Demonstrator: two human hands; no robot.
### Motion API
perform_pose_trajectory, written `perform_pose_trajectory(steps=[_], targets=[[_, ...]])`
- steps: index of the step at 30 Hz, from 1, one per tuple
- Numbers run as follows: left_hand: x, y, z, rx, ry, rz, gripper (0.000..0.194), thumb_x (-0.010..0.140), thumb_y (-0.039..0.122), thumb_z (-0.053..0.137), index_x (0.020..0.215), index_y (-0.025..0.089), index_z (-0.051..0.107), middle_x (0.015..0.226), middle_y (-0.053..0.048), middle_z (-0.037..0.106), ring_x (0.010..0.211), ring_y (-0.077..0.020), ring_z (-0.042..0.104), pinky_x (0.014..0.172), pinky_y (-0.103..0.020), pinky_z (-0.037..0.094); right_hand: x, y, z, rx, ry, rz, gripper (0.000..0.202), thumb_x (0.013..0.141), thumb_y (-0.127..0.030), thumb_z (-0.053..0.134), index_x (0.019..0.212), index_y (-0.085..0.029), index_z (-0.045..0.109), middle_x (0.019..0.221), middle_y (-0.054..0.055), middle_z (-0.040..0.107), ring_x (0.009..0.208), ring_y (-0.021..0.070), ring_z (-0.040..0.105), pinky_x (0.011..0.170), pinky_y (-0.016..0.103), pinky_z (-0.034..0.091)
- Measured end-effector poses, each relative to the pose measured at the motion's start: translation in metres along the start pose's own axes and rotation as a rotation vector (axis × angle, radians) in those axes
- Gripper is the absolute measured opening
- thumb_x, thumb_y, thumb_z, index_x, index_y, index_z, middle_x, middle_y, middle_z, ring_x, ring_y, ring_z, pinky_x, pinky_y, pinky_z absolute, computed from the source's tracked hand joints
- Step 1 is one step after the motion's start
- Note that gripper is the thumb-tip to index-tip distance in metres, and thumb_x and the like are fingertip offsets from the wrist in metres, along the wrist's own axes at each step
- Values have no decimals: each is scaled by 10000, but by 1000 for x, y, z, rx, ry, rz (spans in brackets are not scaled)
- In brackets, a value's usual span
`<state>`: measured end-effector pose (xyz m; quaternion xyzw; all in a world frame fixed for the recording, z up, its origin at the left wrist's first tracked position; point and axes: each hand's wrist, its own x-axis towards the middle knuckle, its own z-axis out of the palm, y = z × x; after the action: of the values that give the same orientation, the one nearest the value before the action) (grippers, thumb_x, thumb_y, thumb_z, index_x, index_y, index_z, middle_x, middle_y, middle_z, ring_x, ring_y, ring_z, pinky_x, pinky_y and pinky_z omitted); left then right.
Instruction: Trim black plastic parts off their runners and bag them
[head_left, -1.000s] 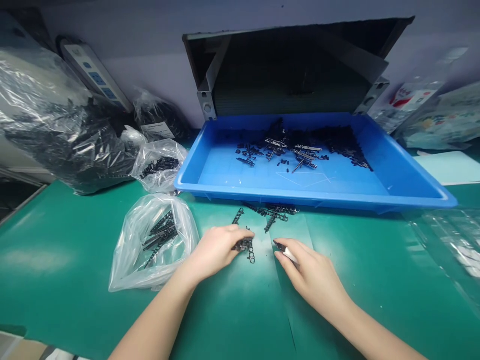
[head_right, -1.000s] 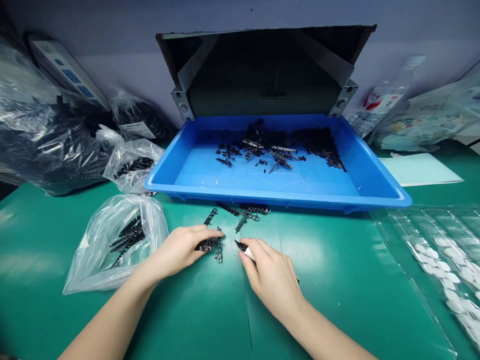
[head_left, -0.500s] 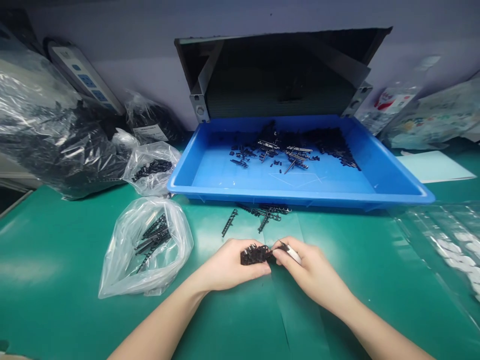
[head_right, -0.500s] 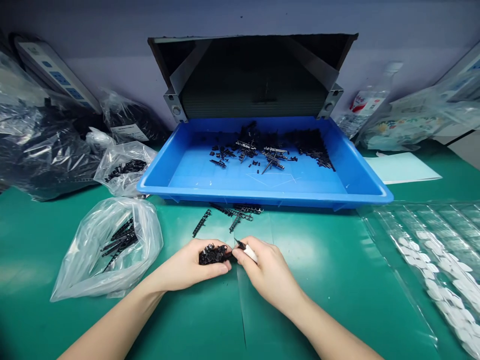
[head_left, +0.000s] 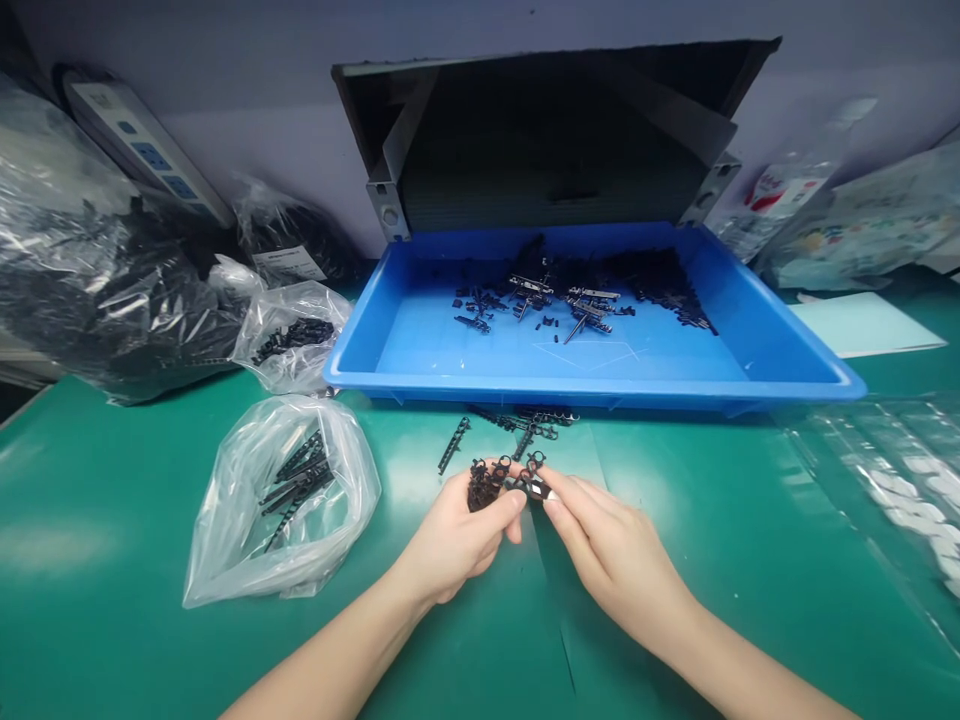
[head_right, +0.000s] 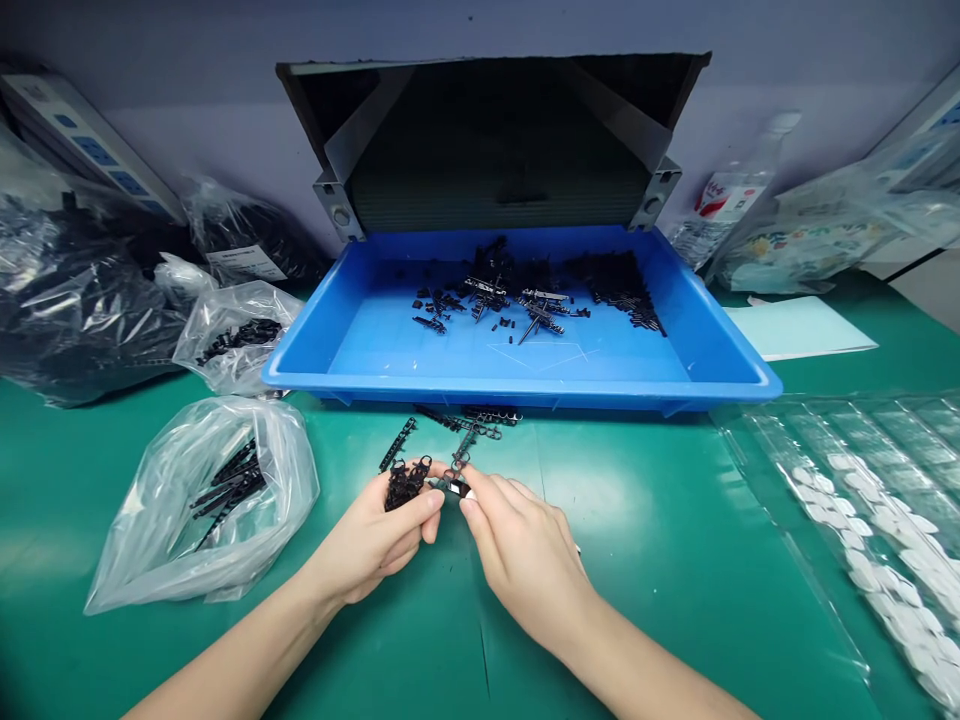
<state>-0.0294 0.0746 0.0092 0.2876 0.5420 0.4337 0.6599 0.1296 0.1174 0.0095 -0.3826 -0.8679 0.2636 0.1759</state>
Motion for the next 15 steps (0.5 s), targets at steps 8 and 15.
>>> perform_pose_trajectory(steps=[8,15], targets=[[-2,2,2,-26,16,-12,221,796,291,540,979,168,544,526,71,490,290,11,220,279,-119,166,0,2,1,-129,111,-55,365,931,-245,272,1126,-149,565,865,73,686,725,200,645,540,296,510],[-1,-3,3,-42,23,-12,228,802,285,534,1007,185,518,520,81,490,286,9,222,281,-119,159,0,0,0,-175,146,-81,383,942,-242,247,1104,-158,584,767,55,682,635,169,635,481,247,466]])
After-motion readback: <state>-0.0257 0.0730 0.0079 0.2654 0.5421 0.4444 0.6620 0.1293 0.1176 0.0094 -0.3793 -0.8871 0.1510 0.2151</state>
